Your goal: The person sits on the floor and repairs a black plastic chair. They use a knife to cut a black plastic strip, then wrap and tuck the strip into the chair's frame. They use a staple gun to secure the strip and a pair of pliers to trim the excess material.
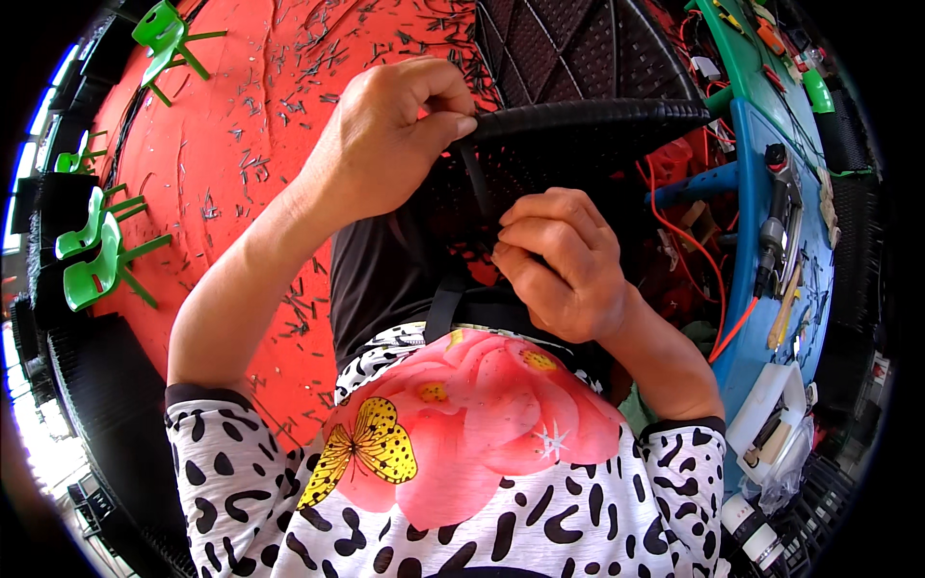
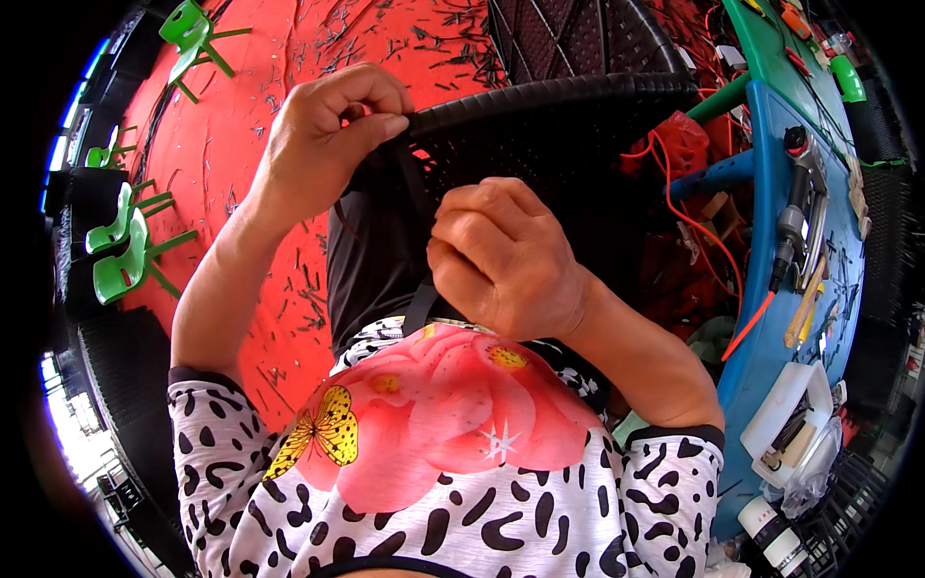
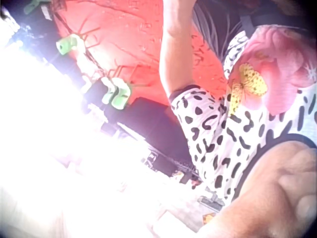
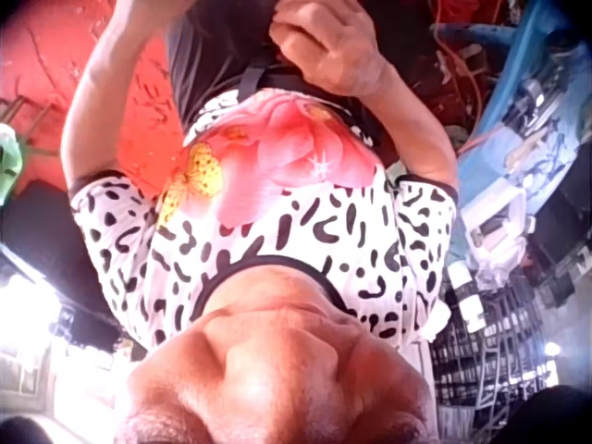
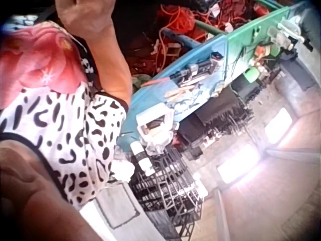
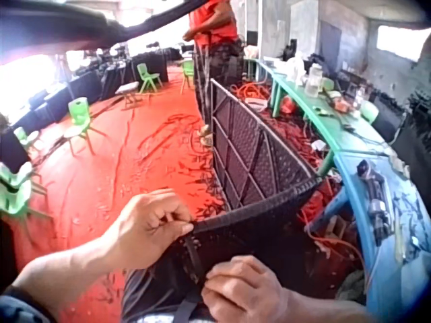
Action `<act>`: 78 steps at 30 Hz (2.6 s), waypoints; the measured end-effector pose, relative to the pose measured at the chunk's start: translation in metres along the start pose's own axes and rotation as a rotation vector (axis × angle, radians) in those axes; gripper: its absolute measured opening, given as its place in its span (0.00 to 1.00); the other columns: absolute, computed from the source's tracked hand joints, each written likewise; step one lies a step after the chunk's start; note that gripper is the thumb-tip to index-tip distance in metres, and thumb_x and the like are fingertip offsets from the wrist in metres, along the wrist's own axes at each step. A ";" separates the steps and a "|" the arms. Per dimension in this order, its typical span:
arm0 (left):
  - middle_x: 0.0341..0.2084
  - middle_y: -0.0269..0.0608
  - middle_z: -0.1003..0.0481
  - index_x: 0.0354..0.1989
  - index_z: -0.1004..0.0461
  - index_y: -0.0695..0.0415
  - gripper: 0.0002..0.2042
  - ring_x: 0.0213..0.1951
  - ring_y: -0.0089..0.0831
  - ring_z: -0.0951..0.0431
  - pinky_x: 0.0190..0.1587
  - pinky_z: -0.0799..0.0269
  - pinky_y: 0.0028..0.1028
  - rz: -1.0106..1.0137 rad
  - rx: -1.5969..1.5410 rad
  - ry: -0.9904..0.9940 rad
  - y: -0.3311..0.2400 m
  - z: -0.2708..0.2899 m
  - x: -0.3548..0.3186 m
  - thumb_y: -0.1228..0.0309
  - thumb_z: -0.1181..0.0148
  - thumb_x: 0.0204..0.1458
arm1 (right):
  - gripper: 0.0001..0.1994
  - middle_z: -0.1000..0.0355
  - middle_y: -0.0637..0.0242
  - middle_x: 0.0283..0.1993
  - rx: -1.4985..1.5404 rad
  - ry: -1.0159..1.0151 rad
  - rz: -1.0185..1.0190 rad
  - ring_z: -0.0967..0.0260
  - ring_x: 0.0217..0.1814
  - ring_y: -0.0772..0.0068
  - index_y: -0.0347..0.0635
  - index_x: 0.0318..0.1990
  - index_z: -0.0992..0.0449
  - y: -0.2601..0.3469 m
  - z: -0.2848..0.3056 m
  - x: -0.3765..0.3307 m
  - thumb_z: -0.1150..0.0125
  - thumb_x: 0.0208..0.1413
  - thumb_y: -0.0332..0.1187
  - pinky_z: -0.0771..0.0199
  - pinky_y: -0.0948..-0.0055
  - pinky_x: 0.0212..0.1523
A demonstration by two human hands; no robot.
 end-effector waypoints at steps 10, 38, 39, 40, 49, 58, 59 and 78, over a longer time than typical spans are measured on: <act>0.21 0.27 0.30 0.27 0.26 0.62 0.01 0.24 0.12 0.37 0.28 0.40 0.17 0.058 -0.019 0.005 0.000 -0.004 0.003 0.79 0.41 0.47 | 0.13 0.32 0.72 0.25 1.018 0.021 -1.253 0.37 0.21 0.85 0.35 0.35 0.30 -0.078 -0.054 -0.044 0.39 0.55 0.37 0.37 0.83 0.21; 0.25 0.44 0.28 0.31 0.27 0.66 0.05 0.27 0.35 0.27 0.31 0.32 0.28 -0.329 0.160 -0.062 -0.006 -0.005 -0.013 0.79 0.40 0.45 | 0.07 0.32 0.74 0.25 1.312 0.166 -1.087 0.40 0.23 0.89 0.35 0.35 0.28 -0.086 -0.034 -0.025 0.38 0.53 0.28 0.42 0.88 0.22; 0.25 0.43 0.29 0.31 0.27 0.66 0.05 0.27 0.35 0.27 0.30 0.33 0.27 -0.321 0.156 -0.070 -0.006 -0.004 -0.014 0.80 0.41 0.45 | 0.07 0.32 0.74 0.26 1.248 0.182 -1.079 0.39 0.23 0.89 0.35 0.35 0.28 -0.088 -0.031 -0.022 0.37 0.52 0.27 0.41 0.88 0.22; 0.25 0.43 0.29 0.31 0.27 0.66 0.05 0.26 0.34 0.27 0.30 0.33 0.27 -0.312 0.152 -0.079 -0.006 -0.003 -0.014 0.80 0.41 0.46 | 0.08 0.31 0.75 0.27 1.177 0.130 -1.062 0.39 0.24 0.91 0.35 0.37 0.27 -0.087 -0.027 -0.016 0.36 0.50 0.24 0.40 0.88 0.22; 0.22 0.41 0.30 0.30 0.27 0.64 0.04 0.24 0.31 0.29 0.28 0.34 0.26 -0.281 0.146 -0.104 0.000 -0.002 -0.015 0.80 0.41 0.45 | 0.21 0.30 0.70 0.32 0.594 -0.124 -0.792 0.33 0.26 0.89 0.36 0.50 0.35 -0.085 -0.007 0.003 0.42 0.47 0.14 0.32 0.88 0.27; 0.23 0.42 0.29 0.29 0.27 0.65 0.05 0.25 0.33 0.28 0.28 0.34 0.26 -0.290 0.111 -0.121 0.001 -0.001 -0.015 0.80 0.40 0.44 | 0.20 0.31 0.58 0.37 0.949 -0.428 -0.734 0.25 0.32 0.68 0.34 0.50 0.40 -0.089 -0.019 -0.014 0.44 0.50 0.14 0.22 0.78 0.31; 0.23 0.42 0.30 0.30 0.27 0.65 0.05 0.24 0.33 0.28 0.28 0.34 0.27 -0.300 0.103 -0.123 0.001 -0.001 -0.015 0.79 0.40 0.44 | 0.20 0.31 0.58 0.37 0.956 -0.452 -0.743 0.25 0.32 0.68 0.34 0.50 0.40 -0.089 -0.021 -0.016 0.44 0.50 0.13 0.22 0.77 0.32; 0.22 0.43 0.30 0.29 0.27 0.64 0.05 0.25 0.36 0.29 0.27 0.35 0.28 -0.321 0.093 -0.108 0.005 0.002 -0.020 0.80 0.40 0.43 | 0.16 0.27 0.58 0.30 0.058 -0.184 -0.479 0.27 0.28 0.64 0.34 0.37 0.31 -0.060 -0.017 -0.008 0.32 0.40 0.17 0.25 0.73 0.29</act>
Point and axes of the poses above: each hand's wrist, its own x-axis towards the middle knuckle, its own z-axis out of the back of the hand, y = z × x, the point moved 9 cm from there along x, towards the middle knuckle
